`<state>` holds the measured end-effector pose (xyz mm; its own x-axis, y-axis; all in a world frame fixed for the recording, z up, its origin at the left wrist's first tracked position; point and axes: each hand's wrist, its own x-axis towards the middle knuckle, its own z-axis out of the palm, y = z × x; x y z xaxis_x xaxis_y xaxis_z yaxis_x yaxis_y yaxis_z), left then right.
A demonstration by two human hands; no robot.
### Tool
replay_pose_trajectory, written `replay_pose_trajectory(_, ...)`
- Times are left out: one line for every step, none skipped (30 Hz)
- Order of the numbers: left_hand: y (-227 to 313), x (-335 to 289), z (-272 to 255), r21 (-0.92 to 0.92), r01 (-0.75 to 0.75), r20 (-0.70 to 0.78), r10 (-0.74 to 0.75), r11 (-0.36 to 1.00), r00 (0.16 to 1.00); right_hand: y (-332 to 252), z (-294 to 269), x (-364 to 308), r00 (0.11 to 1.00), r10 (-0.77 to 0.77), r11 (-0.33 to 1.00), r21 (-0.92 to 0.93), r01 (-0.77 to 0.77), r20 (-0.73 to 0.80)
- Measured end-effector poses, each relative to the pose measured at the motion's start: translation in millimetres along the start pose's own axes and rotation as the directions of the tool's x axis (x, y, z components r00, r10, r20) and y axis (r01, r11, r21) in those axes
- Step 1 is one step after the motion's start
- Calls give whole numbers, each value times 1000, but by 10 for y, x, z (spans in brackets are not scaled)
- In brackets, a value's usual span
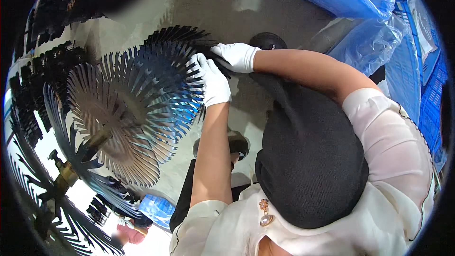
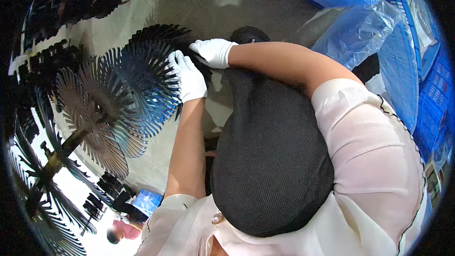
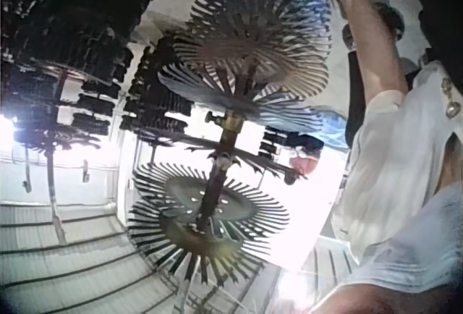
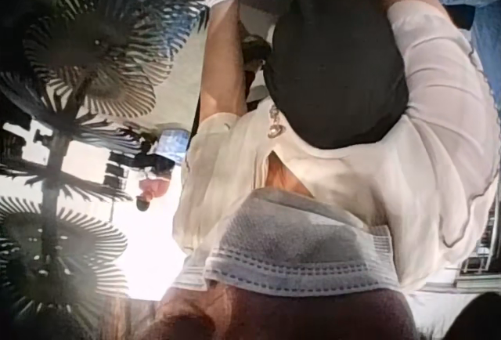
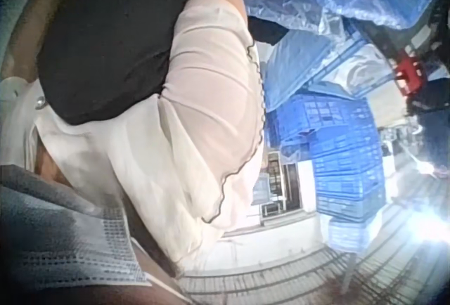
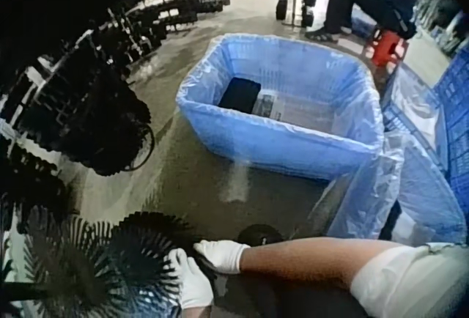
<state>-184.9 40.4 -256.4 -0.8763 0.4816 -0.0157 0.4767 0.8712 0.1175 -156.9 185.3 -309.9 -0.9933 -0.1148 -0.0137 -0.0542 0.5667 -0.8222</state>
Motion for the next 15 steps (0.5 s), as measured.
replay_pose_trajectory(-2, 3, -8, -25, -4, -7, 4, 1000, 1000, -1, 8, -9, 1000, 13, 1000, 18, -13, 1)
replay_pose_trajectory(-2, 3, -14, 7, -14, -14, 14, 1000, 1000, 4, 15, -9, 999, 44, 999, 30, -45, 24)
replay_pose_trajectory(3, 4, -18, 33, -7, 7, 7, 999, 1000, 11, 21, -15, 1000, 28, 999, 37, -28, 9)
replay_pose_trajectory(2, 6, -23, 56, -20, -12, 21, 998, 1000, 13, 31, -22, 999, 32, 999, 38, -32, 13)
replay_pose_trajectory(7, 13, -20, 77, 4, 21, -5, 997, 1000, 25, 33, -20, 999, 36, 999, 38, -37, 16)
replay_pose_trajectory(7, 23, -18, 93, 11, 17, -12, 996, 1000, 32, 39, -25, 999, 32, 999, 43, -32, 7)
replay_pose_trajectory(3, 28, -16, 110, 19, 13, -21, 994, 1000, 32, 50, -24, 1000, 28, 998, 49, -28, 0)
replay_pose_trajectory(3, 32, -11, 123, -14, -24, 17, 992, 1000, 34, 54, -27, 999, 40, 998, 52, -40, 8)
replay_pose_trajectory(-15, 46, -17, 139, -48, -59, 57, 989, 997, 27, 62, -29, 1000, 28, 998, 63, -27, -11)
replay_pose_trajectory(-26, 51, -22, 155, -57, -41, 64, 986, 997, 23, 65, -28, 999, 30, 997, 67, -28, -18)
replay_pose_trajectory(-31, 54, -28, 155, -43, -18, 46, 987, 999, 19, 63, -33, 998, 55, 996, 65, -54, -12)
replay_pose_trajectory(-40, 52, -37, 169, -91, -78, 105, 981, 991, 13, 62, -30, 999, 35, 997, 64, -32, -35)
replay_pose_trajectory(-36, 45, -41, 183, -110, -77, 126, 977, 989, 12, 57, -32, 998, 39, 998, 59, -37, -43)
replay_pose_trajectory(-49, 51, -52, 196, -117, -63, 131, 974, 989, 7, 57, -34, 998, 61, 997, 46, -60, -17)
replay_pose_trajectory(-28, 24, -48, 109, -62, -27, 65, 992, 998, 13, 52, -20, 998, 35, 998, 51, -33, -44)
